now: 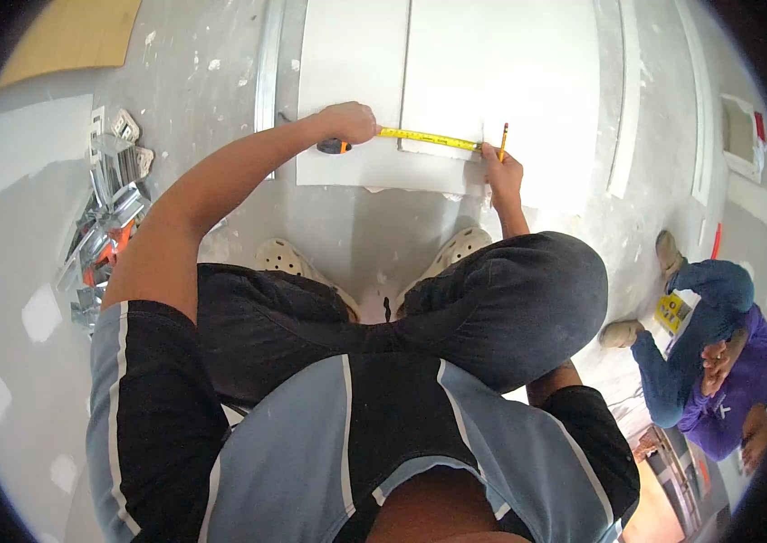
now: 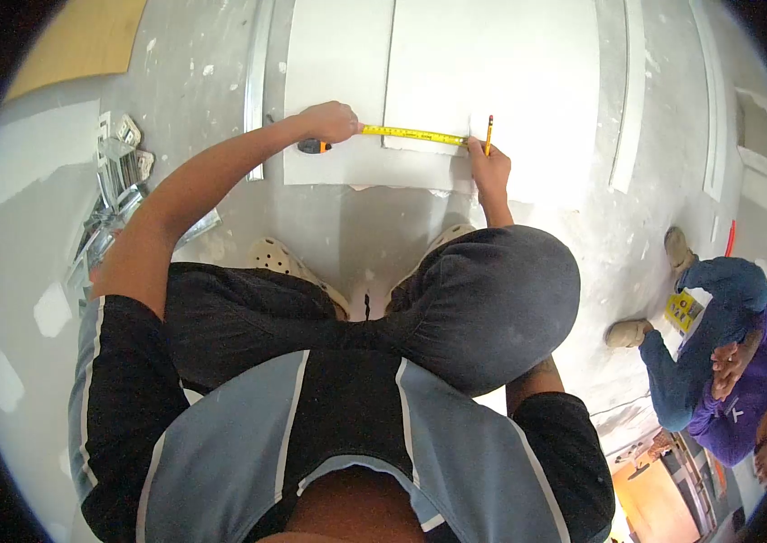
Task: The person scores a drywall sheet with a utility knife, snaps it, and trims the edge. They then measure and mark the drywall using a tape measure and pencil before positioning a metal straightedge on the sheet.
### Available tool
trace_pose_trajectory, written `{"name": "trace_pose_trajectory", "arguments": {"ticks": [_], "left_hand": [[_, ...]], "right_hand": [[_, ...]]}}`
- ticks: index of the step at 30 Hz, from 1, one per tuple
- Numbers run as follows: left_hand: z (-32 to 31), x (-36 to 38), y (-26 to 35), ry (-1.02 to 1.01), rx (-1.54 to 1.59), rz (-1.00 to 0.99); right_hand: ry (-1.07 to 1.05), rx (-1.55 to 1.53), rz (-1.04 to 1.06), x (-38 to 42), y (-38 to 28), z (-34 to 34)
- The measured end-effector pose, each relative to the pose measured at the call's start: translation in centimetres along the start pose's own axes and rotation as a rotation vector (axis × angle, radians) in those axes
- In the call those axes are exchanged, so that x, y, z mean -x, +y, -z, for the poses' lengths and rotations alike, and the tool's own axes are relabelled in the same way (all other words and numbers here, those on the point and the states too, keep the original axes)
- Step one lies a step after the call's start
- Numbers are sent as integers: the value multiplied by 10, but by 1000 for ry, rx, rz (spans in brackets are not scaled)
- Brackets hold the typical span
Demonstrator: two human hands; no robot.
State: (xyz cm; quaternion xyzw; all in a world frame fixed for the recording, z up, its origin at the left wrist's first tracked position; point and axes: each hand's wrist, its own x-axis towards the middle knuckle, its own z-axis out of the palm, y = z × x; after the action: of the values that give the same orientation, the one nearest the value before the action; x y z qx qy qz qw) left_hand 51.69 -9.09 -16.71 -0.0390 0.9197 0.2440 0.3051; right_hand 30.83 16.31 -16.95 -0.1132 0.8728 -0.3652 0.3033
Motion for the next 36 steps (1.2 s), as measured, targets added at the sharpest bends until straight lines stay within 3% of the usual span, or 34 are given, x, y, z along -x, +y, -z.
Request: {"name": "trace_pose_trajectory", "arguments": {"ticks": [1,4,7,10,16,20,22,36], "left_hand": [[2,3,7,32,76,144],[12,10,20,-32,137,275],[4,11,19,92,49,125],[-2,-7,30,51,106,232],[21,4,50,47,109,260],[2,-15,42,103,72,211],[6,-16,46,61,185,372],[22,-8,59,80,312,535]], "right_hand": [[-42,-102,-18,4,-1,1],[-114,-240,-28,5,-3,3],[-142,-264,-15,5,-4,5],[-138,-250,2,4,-4,3],[-156,-217,-28,5,-4,5],[-130,-280,22,6,-4,3],[-134,-273,23,4,-2,3],[-192,-142,-34,0,-1,10]]}}
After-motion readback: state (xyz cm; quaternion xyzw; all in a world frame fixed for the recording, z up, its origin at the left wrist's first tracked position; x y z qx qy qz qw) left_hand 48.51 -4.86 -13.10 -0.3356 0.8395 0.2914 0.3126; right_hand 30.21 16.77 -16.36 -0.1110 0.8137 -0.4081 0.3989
